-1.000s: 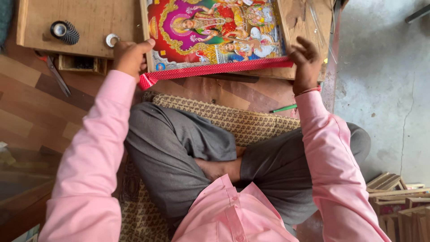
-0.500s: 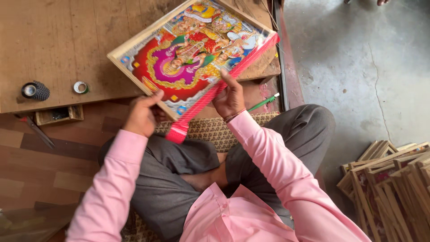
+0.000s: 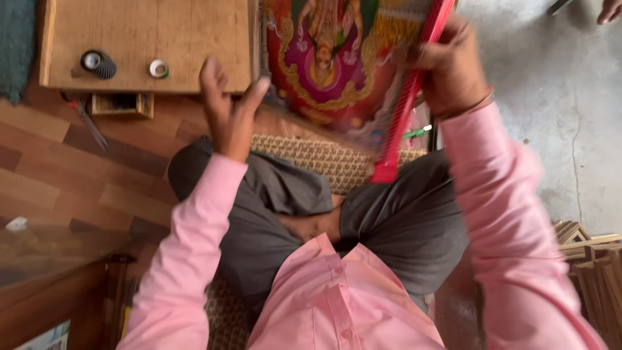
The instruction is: The person sits on a floor mat and applies a red polka-dotted adhesive tape to the edges of a framed picture of a Hindu deity. They unroll the tape, press it along each side, fold it around the corners, and smooth it down by hand, completing the border around the frame.
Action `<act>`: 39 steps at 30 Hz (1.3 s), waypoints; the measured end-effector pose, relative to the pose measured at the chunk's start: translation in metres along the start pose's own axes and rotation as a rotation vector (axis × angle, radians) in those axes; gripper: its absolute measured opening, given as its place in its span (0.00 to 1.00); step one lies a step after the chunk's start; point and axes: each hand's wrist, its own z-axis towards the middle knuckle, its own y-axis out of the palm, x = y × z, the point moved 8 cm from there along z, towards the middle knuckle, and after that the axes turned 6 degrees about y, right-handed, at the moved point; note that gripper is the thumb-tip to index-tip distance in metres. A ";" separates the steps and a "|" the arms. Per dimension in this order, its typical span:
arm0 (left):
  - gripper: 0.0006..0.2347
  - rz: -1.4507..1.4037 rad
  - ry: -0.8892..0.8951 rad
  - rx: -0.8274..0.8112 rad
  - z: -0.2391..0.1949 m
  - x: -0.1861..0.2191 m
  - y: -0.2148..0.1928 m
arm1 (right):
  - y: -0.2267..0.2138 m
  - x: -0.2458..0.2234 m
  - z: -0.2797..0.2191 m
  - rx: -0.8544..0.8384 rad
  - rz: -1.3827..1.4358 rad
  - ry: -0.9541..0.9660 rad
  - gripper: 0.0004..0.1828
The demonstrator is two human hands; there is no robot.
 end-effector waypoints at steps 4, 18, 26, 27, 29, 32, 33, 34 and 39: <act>0.49 -0.215 -0.099 0.025 0.015 -0.002 0.026 | 0.081 -0.088 0.003 -0.292 -0.796 -0.212 0.13; 0.28 -0.704 -0.768 -0.081 -0.121 -0.146 0.119 | 0.115 0.027 0.041 -0.621 -1.457 0.166 0.20; 0.39 -0.530 -0.814 -0.246 -0.122 -0.149 0.127 | 0.084 0.069 0.052 -0.608 -1.471 0.323 0.25; 0.41 -0.521 -0.812 -0.251 -0.121 -0.147 0.125 | 0.083 0.071 0.053 -0.610 -1.465 0.319 0.26; 0.40 -0.492 -0.809 -0.244 -0.120 -0.142 0.120 | 0.078 0.075 0.054 -0.589 -1.453 0.332 0.28; 0.33 -0.394 -0.622 -0.236 -0.110 -0.110 0.111 | 0.075 0.074 0.057 -0.557 -1.442 0.305 0.30; 0.29 -0.351 -0.531 -0.233 -0.105 -0.091 0.108 | 0.075 0.073 0.058 -0.546 -1.438 0.289 0.31; 0.24 -0.175 -0.349 -0.273 -0.100 -0.064 0.103 | 0.075 0.073 0.059 -0.541 -1.428 0.279 0.31; 0.09 0.406 0.621 -0.230 -0.066 0.094 0.088 | 0.068 0.077 0.060 -0.532 -1.426 0.288 0.23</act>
